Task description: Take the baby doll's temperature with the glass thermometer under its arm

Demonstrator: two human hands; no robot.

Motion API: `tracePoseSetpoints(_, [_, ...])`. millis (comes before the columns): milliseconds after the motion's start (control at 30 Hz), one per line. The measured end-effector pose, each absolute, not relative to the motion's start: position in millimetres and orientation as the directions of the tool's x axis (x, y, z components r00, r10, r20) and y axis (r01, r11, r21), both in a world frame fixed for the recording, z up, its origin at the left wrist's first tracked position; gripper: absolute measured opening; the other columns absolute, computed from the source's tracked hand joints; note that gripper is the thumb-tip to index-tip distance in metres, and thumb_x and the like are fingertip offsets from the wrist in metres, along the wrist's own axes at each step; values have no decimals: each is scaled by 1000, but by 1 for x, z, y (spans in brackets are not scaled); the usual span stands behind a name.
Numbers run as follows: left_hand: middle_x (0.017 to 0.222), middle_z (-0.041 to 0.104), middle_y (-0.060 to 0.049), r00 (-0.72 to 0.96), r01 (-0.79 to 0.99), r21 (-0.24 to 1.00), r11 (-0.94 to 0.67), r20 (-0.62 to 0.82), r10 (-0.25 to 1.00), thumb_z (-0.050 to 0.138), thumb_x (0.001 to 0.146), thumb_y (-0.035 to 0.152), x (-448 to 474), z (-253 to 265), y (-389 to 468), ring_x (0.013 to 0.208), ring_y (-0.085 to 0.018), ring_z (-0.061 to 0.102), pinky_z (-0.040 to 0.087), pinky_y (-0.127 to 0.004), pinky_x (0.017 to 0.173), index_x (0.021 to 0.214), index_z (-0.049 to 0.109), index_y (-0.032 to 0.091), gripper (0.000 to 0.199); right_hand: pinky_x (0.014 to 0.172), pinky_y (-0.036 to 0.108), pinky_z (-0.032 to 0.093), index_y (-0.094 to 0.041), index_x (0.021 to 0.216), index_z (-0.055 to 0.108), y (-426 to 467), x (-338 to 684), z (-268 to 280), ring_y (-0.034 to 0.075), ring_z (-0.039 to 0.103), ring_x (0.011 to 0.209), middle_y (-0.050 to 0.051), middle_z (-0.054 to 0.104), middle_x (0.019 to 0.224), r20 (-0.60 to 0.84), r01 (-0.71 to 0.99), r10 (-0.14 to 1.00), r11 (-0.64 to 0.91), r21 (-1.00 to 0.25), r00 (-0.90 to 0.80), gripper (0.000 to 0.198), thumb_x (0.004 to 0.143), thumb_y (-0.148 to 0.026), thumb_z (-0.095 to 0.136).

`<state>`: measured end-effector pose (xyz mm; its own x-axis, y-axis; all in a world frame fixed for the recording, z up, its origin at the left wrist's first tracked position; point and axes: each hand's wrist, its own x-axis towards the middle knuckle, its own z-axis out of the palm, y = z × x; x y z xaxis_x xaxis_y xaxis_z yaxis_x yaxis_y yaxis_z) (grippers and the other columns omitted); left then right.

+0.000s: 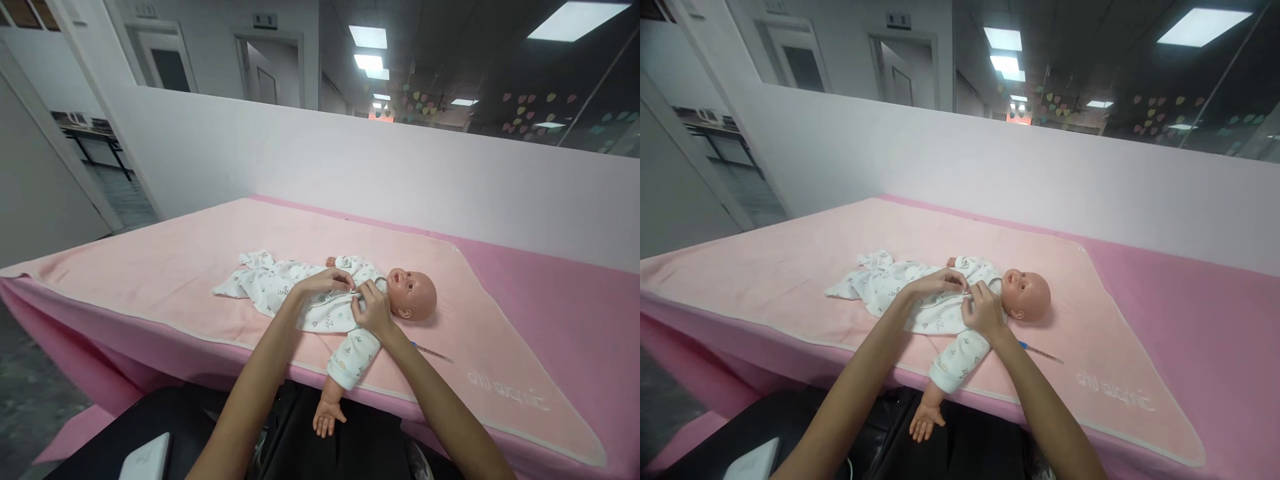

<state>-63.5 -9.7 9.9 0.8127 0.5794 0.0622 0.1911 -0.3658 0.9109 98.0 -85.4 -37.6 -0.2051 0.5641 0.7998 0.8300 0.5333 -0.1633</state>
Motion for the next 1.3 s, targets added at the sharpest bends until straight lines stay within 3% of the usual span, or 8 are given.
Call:
tracePoseSetpoints(267, [73,61,-2,728,124,948,-292,113,677,63,71,32,-67,3,-15,74,-13,51,38,-23,70,81,68,15,20,54,22,37,-18,83,56,-83,101,-43,11,54,63,2,61,72,859,786,475,599,-156,-192,15,89,-20,42])
tracePoseSetpoints(567, [85,65,-5,684,33,947,-319,212,698,69,68,34,-65,1,-28,80,-15,56,43,-26,74,94,67,14,33,56,23,38,-18,82,59,-83,97,-43,13,56,64,4,61,73,839,811,527,546,-211,-136,19,89,-23,42])
tracePoseSetpoints(733, [87,66,-6,630,135,915,-379,215,746,74,60,30,-65,-2,-31,81,-15,56,44,-26,73,94,68,14,38,57,23,40,-18,82,60,-80,101,-44,13,56,65,4,62,75,809,768,574,573,-285,-128,19,88,-24,43])
tracePoseSetpoints(967, [85,68,-7,611,56,962,-267,178,771,75,60,25,-69,-7,-29,80,-16,60,46,-29,75,103,63,13,47,59,23,41,-18,81,60,-77,102,-45,13,56,65,3,62,74,792,726,600,595,-345,-116,19,88,-27,45])
tracePoseSetpoints(1300, [78,60,-1,646,93,944,-318,186,741,68,64,21,-66,-2,-26,74,-12,51,39,-23,68,97,65,15,33,61,24,41,-18,81,60,-76,100,-48,13,56,67,4,62,76,799,724,597,582,-371,-70,20,88,-26,43])
